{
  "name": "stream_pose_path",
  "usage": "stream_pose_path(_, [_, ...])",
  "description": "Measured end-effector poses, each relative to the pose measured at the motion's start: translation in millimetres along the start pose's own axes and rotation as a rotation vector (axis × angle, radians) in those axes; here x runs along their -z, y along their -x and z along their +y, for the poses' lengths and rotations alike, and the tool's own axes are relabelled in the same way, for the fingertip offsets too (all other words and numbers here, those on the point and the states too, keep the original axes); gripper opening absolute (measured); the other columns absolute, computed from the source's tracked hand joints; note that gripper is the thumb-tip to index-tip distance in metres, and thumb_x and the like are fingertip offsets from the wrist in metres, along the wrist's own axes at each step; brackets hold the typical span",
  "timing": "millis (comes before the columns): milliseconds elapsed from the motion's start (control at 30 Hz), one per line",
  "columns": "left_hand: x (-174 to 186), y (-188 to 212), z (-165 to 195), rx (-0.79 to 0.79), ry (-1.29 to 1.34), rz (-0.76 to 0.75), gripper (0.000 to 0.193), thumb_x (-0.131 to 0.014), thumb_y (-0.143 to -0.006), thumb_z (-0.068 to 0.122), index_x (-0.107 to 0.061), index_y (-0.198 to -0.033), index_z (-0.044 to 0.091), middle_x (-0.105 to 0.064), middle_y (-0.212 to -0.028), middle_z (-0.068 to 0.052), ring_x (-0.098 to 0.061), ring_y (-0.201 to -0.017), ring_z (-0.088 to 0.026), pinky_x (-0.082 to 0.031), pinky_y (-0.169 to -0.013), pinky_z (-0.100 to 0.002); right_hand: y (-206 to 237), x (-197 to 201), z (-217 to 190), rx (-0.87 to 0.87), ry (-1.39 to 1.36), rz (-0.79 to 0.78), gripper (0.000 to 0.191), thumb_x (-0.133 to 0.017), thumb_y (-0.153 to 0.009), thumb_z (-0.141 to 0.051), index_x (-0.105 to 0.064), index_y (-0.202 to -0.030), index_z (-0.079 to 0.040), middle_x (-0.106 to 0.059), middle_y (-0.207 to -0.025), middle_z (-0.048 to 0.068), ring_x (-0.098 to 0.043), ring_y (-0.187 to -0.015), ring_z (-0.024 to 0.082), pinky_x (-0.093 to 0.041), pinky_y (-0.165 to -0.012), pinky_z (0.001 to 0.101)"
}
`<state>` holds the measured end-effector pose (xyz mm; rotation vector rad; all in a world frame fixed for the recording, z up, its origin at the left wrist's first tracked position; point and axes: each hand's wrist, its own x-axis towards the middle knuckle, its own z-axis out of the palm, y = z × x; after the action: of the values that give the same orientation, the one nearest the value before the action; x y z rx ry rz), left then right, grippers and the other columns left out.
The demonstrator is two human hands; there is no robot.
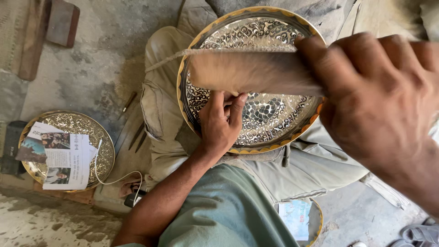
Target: The person sits on the floor and uses a wooden mallet and a small metal punch to hammer a decorative pattern into a brass tray. They repeatedly strike the punch to create a textured surface across the tray.
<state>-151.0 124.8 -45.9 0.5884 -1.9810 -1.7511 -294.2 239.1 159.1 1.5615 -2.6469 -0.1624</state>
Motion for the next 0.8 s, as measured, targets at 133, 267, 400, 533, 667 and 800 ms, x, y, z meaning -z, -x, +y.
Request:
stream_pose_path(133, [0,-2,-5,-0.038,-0.001,-0.009,0.020,-0.064,-0.108,0.017,-0.054,-0.111,0.000,-0.069,-0.096,-0.008,-0.073,-0.086,-0.011,-0.065,-0.065,-0.024,0,-1,2,0.094,0.184,-0.056,0.043,-0.070,-0.094,-0.009,-0.063,-0.136,-0.014,-0.068,-0.100,0.012,-0.065,-0.084,0.027,-0.050,-0.080,0.0407])
stream_pose_path(267, [0,0,-9,-0.024,0.004,-0.023,0.018,-0.064,-0.108,0.016,-0.056,-0.108,0.000,-0.070,-0.094,-0.008,-0.072,-0.083,-0.012,-0.060,-0.062,-0.025,5,3,1,0.031,0.066,-0.047,0.044,-0.071,-0.093,-0.009,-0.064,-0.137,-0.007,-0.067,-0.100,0.014,-0.063,-0.089,0.031,-0.049,-0.086,0.0452])
stream_pose_path(400, [-1,-1,-14,-0.043,-0.040,-0.007,0.019,-0.065,-0.107,0.016,-0.057,-0.108,-0.001,-0.071,-0.094,-0.008,-0.073,-0.082,-0.011,-0.060,-0.061,-0.024,10,2,0,-0.010,0.024,-0.108,0.048,-0.070,-0.091,-0.005,-0.064,-0.139,-0.008,-0.066,-0.102,0.014,-0.062,-0.093,0.031,-0.050,-0.089,0.0457])
stream_pose_path(533, [-1,-1,-14,-0.053,-0.058,-0.005,0.018,-0.066,-0.107,0.016,-0.058,-0.108,-0.001,-0.070,-0.095,-0.009,-0.071,-0.080,-0.012,-0.059,-0.061,-0.025,8,-5,-1,0.038,0.080,-0.080,0.044,-0.071,-0.090,0.002,-0.067,-0.132,-0.010,-0.067,-0.099,0.012,-0.063,-0.090,0.032,-0.051,-0.084,0.0432])
stream_pose_path(667, [-1,-2,-12,-0.027,0.042,-0.040,0.024,-0.062,-0.109,0.018,-0.055,-0.120,-0.002,-0.069,-0.101,-0.008,-0.073,-0.089,-0.012,-0.065,-0.069,-0.025,5,-6,-2,-0.026,0.002,-0.086,0.049,-0.071,-0.089,0.002,-0.067,-0.135,-0.011,-0.066,-0.105,0.012,-0.062,-0.095,0.032,-0.052,-0.089,0.0424])
stream_pose_path(800, [-1,-3,-11,-0.038,-0.032,-0.023,0.019,-0.065,-0.108,0.018,-0.056,-0.110,0.001,-0.070,-0.096,-0.007,-0.072,-0.082,-0.011,-0.060,-0.061,-0.025,5,-5,0,0.042,0.115,-0.112,0.052,-0.073,-0.078,0.004,-0.071,-0.127,-0.013,-0.065,-0.094,0.010,-0.061,-0.085,0.031,-0.053,-0.079,0.0402])
